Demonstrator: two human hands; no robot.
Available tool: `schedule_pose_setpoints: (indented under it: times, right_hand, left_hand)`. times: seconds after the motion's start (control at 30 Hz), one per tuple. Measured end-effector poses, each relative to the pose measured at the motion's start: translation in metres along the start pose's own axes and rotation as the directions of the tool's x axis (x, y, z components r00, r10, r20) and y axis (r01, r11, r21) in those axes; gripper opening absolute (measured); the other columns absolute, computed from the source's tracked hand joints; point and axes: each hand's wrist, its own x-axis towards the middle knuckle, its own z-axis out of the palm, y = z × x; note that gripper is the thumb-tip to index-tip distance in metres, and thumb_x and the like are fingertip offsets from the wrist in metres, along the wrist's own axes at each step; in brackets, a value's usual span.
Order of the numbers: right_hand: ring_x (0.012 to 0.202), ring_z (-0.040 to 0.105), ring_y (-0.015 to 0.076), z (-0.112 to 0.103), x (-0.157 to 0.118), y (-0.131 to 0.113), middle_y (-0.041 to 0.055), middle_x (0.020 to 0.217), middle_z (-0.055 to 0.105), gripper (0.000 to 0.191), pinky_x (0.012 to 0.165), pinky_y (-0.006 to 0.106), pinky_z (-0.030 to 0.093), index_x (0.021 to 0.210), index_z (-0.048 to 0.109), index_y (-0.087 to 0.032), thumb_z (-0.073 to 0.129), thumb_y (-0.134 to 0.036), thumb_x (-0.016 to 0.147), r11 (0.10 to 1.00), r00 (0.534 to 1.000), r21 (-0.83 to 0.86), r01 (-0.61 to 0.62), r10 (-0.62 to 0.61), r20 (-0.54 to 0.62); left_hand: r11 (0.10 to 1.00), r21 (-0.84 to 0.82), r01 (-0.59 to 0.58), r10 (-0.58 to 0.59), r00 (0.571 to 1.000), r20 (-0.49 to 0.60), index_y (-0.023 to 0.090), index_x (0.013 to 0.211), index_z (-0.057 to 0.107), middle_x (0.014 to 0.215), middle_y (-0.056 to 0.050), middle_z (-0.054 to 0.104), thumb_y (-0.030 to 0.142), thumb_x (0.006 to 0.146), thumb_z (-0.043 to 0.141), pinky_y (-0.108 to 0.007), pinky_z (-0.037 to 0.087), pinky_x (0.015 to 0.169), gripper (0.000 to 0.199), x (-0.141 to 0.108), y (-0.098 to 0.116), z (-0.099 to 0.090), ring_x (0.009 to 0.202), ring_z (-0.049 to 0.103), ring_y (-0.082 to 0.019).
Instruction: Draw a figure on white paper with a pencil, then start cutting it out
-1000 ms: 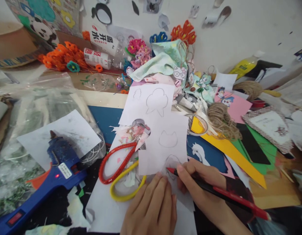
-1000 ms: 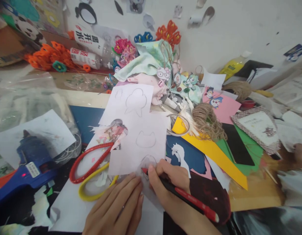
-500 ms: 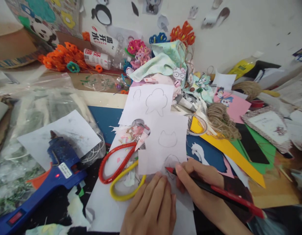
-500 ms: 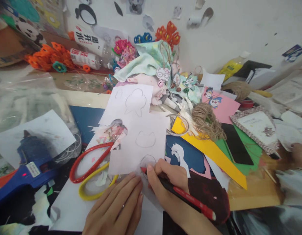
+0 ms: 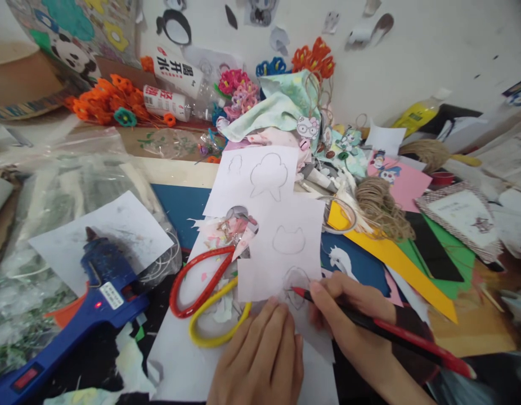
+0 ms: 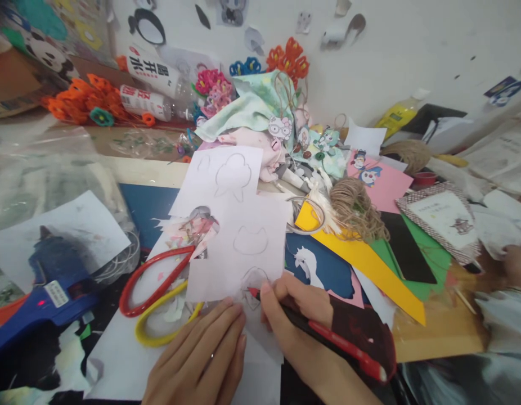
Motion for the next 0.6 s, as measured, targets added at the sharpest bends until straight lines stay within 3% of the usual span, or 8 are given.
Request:
schedule_pose_setpoints:
  times: [0.1,0.2,0.3,0.37,0.5,0.6]
  right_hand:
    - [0.037,0.05,0.0079,-0.001,-0.001,-0.002,-0.0048,0.048,0.058,0.041,0.037,0.019,0.037,0.056,0.051,-0.021,0.068,-0.028,0.093,0.982,0.961,0.189,-0.017,0.068,-0.267]
    - [0.037,0.051,0.0096,-0.006,0.0,-0.003,-0.0056,0.048,0.058,0.039,0.035,0.019,0.033,0.059,0.046,-0.021,0.07,-0.021,0.089,0.922,0.843,0.382,0.06,0.158,-0.514]
    - [0.037,0.053,0.0105,-0.012,0.002,-0.002,-0.007,0.046,0.056,0.038,0.036,0.02,0.036,0.059,0.043,-0.021,0.069,-0.016,0.087,0.882,0.725,0.44,0.166,0.193,-0.661]
    - [0.035,0.051,0.0099,-0.015,0.003,0.002,-0.0084,0.044,0.052,0.04,0.038,0.021,0.039,0.058,0.041,-0.021,0.068,-0.014,0.086,0.876,0.677,0.435,0.207,0.192,-0.71]
    - [0.036,0.051,0.0092,-0.017,0.002,0.008,-0.009,0.044,0.049,0.04,0.038,0.021,0.035,0.057,0.042,-0.02,0.07,-0.016,0.086,0.867,0.696,0.436,0.24,0.159,-0.7]
    - [0.036,0.047,0.0079,-0.016,0.002,0.01,-0.0104,0.045,0.042,0.044,0.039,0.022,0.031,0.056,0.041,-0.02,0.075,-0.018,0.083,0.867,0.719,0.433,0.246,0.136,-0.681]
  left_hand:
    - [1.0,-0.001,0.0,0.0,1.0,0.003,0.013,0.099,0.076,0.106,-0.001,0.079,0.012,0.096,0.055,-0.023,0.058,0.09,0.021,0.0,-0.001,0.0,0.097,0.076,-0.016]
    - [1.0,-0.024,0.001,-0.001,1.0,-0.02,0.012,0.1,0.076,0.107,-0.002,0.079,0.013,0.096,0.057,-0.024,0.052,0.101,0.02,-0.003,0.001,0.004,0.102,0.074,-0.016]
    - [0.996,-0.079,0.03,-0.041,0.987,-0.153,0.011,0.098,0.076,0.106,-0.004,0.079,0.012,0.096,0.055,-0.025,0.045,0.11,0.021,-0.007,0.002,0.009,0.106,0.072,-0.016]
    - [0.995,-0.098,0.018,-0.034,0.986,-0.162,0.01,0.099,0.075,0.106,-0.006,0.078,0.01,0.095,0.057,-0.026,0.046,0.109,0.019,-0.008,0.002,0.008,0.108,0.071,-0.017]
    - [0.989,-0.148,-0.022,0.014,0.999,-0.049,0.009,0.106,0.073,0.11,-0.008,0.077,0.006,0.089,0.063,-0.03,0.051,0.103,0.019,-0.007,-0.001,-0.002,0.112,0.07,-0.019]
    - [0.979,-0.206,-0.016,0.001,0.997,-0.073,0.01,0.102,0.073,0.104,-0.008,0.078,0.003,0.086,0.066,-0.032,0.054,0.098,0.019,-0.004,0.0,-0.009,0.107,0.071,-0.02]
